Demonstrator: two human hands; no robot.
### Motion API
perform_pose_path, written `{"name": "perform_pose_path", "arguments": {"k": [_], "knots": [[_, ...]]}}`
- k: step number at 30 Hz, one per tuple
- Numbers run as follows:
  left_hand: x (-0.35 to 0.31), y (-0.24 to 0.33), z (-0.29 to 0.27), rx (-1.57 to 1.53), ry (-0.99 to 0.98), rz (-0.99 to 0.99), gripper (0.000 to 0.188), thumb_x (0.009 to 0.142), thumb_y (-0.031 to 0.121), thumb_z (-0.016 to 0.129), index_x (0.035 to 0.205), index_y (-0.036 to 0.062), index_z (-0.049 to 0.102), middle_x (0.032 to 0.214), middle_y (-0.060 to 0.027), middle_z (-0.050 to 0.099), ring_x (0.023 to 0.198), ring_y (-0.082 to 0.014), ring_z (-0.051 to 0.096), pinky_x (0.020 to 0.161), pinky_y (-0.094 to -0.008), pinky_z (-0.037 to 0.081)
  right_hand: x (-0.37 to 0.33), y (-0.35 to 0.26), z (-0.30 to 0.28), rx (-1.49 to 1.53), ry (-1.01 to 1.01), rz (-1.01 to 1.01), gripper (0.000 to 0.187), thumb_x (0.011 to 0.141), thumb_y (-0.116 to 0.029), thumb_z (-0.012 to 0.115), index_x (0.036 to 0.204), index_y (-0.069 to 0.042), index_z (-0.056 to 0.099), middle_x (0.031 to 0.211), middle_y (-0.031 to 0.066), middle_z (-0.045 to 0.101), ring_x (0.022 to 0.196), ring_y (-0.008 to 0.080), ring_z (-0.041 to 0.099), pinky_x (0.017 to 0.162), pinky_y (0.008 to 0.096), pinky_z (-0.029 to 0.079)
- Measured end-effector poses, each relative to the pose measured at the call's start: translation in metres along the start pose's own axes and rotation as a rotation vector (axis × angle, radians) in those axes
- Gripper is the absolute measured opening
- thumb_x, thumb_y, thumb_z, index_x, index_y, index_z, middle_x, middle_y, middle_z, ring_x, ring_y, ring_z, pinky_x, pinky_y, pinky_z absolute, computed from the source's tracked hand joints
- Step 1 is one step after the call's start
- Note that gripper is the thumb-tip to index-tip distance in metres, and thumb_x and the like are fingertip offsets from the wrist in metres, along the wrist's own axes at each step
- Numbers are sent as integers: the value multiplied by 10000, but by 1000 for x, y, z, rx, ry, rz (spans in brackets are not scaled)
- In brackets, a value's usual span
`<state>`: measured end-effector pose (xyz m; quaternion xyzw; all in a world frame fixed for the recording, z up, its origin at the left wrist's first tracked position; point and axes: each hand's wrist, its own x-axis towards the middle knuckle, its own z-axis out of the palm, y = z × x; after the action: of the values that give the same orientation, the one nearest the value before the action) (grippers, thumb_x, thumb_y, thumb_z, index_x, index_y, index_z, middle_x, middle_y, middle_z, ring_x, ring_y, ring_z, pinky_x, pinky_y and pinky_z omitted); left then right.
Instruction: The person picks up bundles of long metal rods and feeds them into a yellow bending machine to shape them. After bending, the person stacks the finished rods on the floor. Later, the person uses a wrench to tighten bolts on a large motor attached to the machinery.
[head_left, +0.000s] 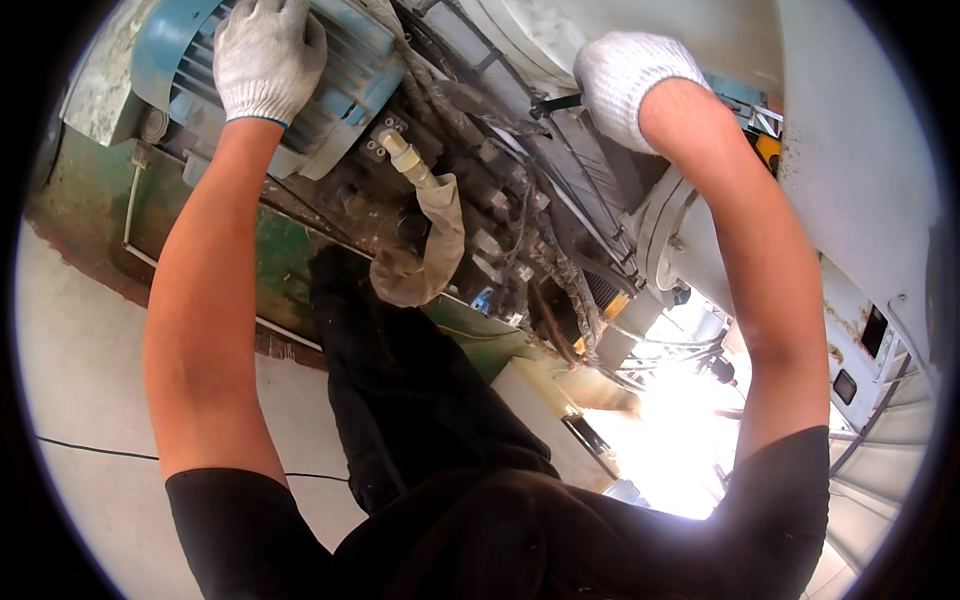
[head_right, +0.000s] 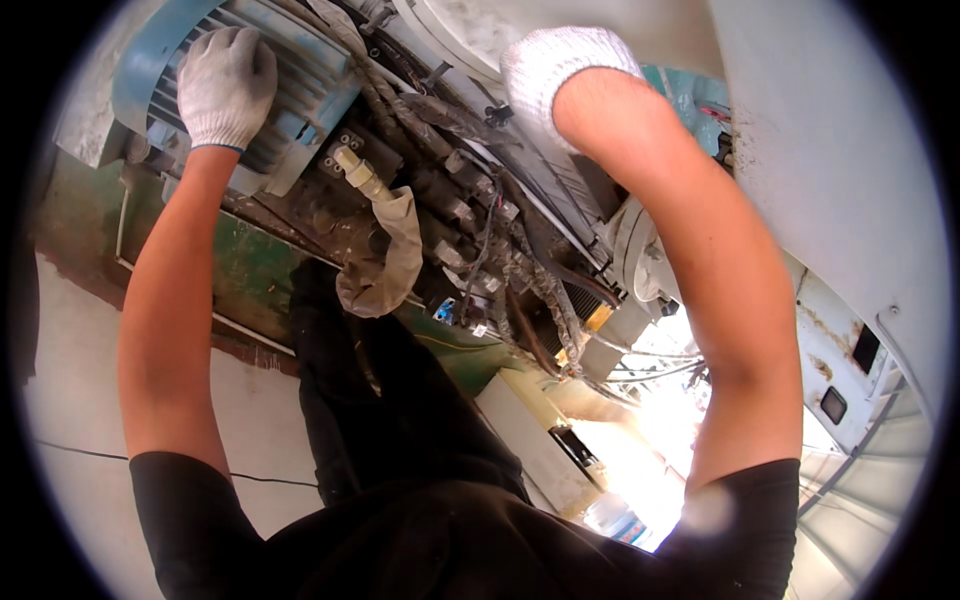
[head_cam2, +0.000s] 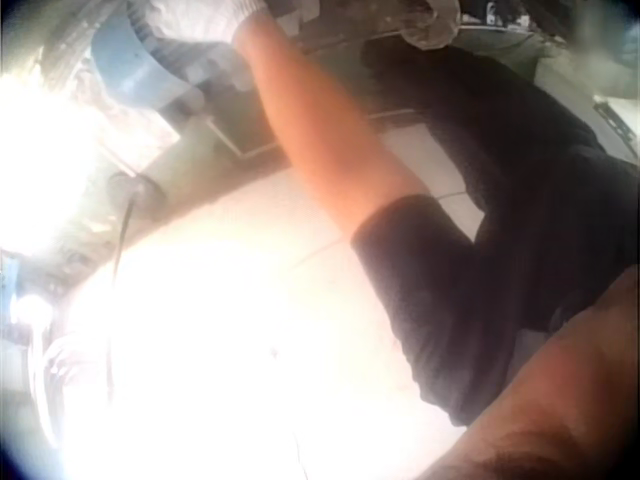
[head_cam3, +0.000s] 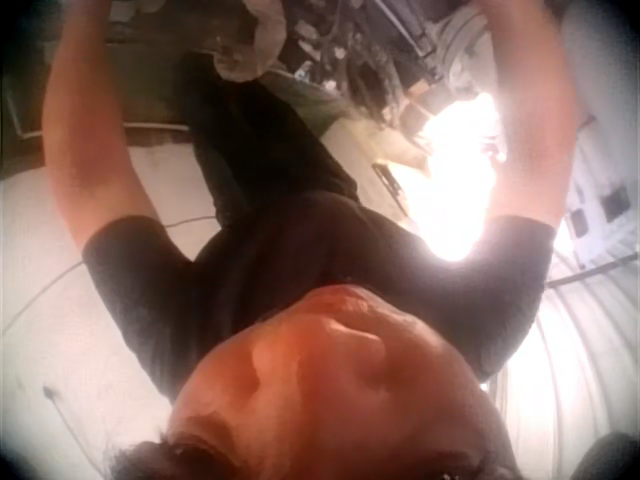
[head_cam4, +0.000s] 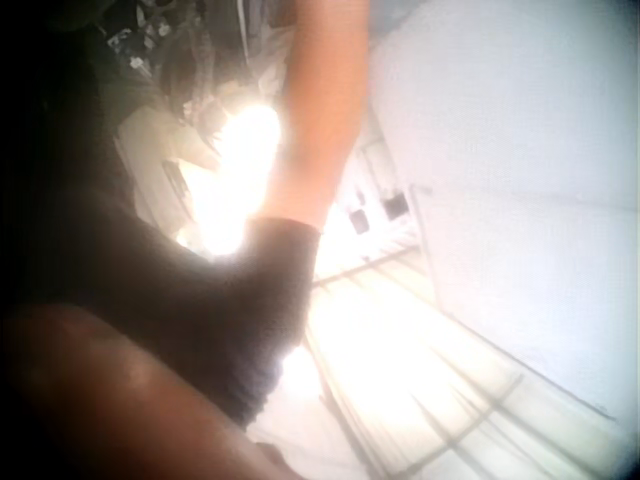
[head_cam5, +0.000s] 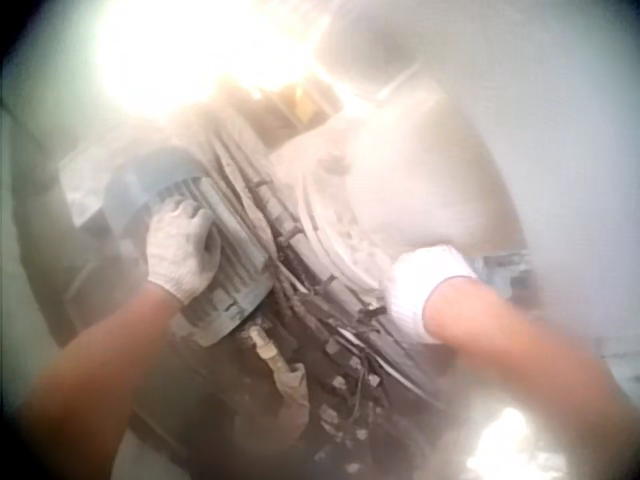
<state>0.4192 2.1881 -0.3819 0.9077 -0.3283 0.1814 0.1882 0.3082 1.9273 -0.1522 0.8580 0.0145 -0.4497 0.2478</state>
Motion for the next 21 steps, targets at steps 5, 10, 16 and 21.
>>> {"name": "perform_pose_path", "arguments": {"k": [5, 10, 16, 21], "knots": [[0, 0, 0, 13, -9, -6, 129, 922, 225, 698, 935, 99, 720, 1009, -107, 758, 1020, -374, 706, 888, -532, 567, 14, -6, -6, 8, 4, -28, 190, 866, -72, 709, 1005, -6, 820, 989, 271, 777, 897, 469, 758, 811, 512, 625], [3, 12, -13, -21, -6, -74, 111, 869, 162, 735, 885, 60, 697, 985, -134, 723, 1019, -360, 685, 907, -509, 551, 22, -8, -8, 5, -14, -32, 188, 881, -84, 726, 1020, 7, 816, 1001, 277, 778, 908, 464, 762, 820, 509, 625], [4, 15, -17, -69, 18, -106, 72, 797, 104, 718, 829, 61, 670, 939, -173, 676, 1020, -398, 643, 913, -525, 527, 26, -19, -15, 11, -48, 22, 209, 885, -80, 716, 1040, 15, 819, 1029, 281, 781, 948, 463, 769, 847, 508, 632], [2, 13, -13, -42, -3, -74, 104, 830, 161, 720, 879, 74, 690, 986, -151, 705, 1049, -391, 660, 920, -526, 535, 24, -18, -8, -2, -32, -12, 212, 882, -65, 701, 1039, 10, 822, 1034, 279, 784, 952, 458, 773, 854, 507, 636]]}}
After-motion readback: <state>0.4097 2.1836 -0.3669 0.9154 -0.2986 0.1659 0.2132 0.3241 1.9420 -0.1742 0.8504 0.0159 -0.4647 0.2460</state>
